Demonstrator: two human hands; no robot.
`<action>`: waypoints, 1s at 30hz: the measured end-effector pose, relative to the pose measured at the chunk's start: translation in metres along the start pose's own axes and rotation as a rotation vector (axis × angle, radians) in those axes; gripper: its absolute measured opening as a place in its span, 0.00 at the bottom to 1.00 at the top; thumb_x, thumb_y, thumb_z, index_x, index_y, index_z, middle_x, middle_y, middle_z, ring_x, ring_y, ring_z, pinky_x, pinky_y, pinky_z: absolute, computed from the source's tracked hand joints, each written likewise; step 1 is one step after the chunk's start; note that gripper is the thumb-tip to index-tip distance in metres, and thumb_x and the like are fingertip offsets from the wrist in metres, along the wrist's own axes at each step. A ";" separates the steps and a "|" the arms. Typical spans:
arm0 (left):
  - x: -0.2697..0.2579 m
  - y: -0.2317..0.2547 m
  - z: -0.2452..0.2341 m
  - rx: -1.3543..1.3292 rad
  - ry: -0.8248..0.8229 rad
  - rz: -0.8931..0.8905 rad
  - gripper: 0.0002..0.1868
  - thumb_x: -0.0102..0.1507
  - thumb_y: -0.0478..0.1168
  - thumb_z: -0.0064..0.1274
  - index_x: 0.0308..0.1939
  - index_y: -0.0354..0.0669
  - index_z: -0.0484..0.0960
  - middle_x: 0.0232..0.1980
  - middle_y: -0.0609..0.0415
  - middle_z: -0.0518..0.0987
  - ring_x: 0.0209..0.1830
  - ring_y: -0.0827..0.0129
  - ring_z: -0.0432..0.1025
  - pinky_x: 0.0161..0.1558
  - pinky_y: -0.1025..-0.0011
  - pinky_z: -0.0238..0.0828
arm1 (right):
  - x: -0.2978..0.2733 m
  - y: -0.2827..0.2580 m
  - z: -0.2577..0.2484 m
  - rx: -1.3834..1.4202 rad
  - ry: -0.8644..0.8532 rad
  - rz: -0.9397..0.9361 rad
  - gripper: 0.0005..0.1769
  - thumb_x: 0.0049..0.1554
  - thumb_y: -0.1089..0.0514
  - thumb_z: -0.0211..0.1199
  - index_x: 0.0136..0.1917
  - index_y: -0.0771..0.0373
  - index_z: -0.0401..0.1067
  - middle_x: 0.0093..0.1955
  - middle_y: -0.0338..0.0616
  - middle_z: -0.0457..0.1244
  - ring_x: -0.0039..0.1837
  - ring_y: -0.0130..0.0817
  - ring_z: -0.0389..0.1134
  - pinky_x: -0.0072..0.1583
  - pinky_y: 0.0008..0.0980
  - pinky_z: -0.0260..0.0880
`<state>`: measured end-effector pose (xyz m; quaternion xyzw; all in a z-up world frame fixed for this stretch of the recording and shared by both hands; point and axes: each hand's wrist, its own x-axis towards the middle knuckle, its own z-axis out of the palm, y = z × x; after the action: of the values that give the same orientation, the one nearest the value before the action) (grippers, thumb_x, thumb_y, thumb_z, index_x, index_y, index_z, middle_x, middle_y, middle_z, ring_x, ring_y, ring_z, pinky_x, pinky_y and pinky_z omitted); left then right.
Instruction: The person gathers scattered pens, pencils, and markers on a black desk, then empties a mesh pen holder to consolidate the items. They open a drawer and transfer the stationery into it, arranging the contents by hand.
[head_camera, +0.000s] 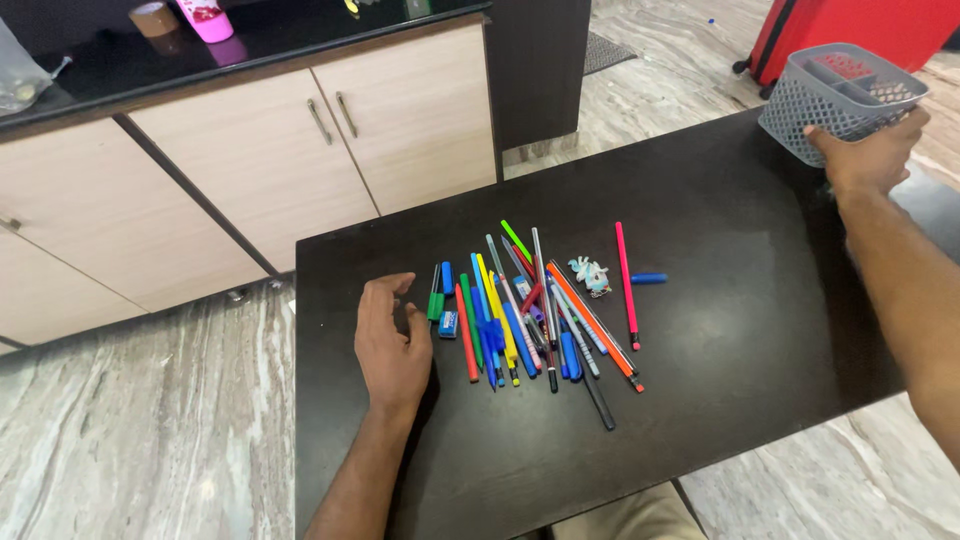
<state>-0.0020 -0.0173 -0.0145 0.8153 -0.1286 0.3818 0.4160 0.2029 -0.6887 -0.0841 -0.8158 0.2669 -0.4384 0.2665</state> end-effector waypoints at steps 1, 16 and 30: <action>0.001 0.000 0.000 0.010 -0.005 0.002 0.17 0.59 0.24 0.48 0.51 0.36 0.77 0.52 0.46 0.78 0.53 0.55 0.75 0.52 0.62 0.72 | 0.000 0.002 0.002 -0.004 0.003 -0.011 0.64 0.46 0.41 0.86 0.78 0.62 0.47 0.76 0.57 0.56 0.75 0.56 0.60 0.72 0.63 0.51; 0.004 0.009 0.000 0.112 -0.209 0.304 0.14 0.60 0.42 0.62 0.48 0.43 0.84 0.60 0.47 0.77 0.65 0.50 0.69 0.61 0.54 0.65 | -0.051 -0.045 -0.026 0.267 -0.036 -0.447 0.32 0.60 0.50 0.74 0.69 0.68 0.65 0.67 0.49 0.68 0.67 0.41 0.71 0.72 0.42 0.67; -0.016 0.014 0.004 0.189 -0.482 0.370 0.32 0.62 0.63 0.57 0.64 0.50 0.78 0.66 0.38 0.72 0.67 0.46 0.66 0.64 0.46 0.61 | -0.310 -0.322 -0.121 0.234 -1.068 -1.192 0.31 0.51 0.39 0.70 0.58 0.62 0.76 0.61 0.48 0.64 0.66 0.46 0.63 0.66 0.43 0.62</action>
<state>-0.0178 -0.0305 -0.0195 0.8801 -0.3338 0.2569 0.2192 0.0171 -0.2749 0.0110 -0.8872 -0.4236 -0.0830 0.1631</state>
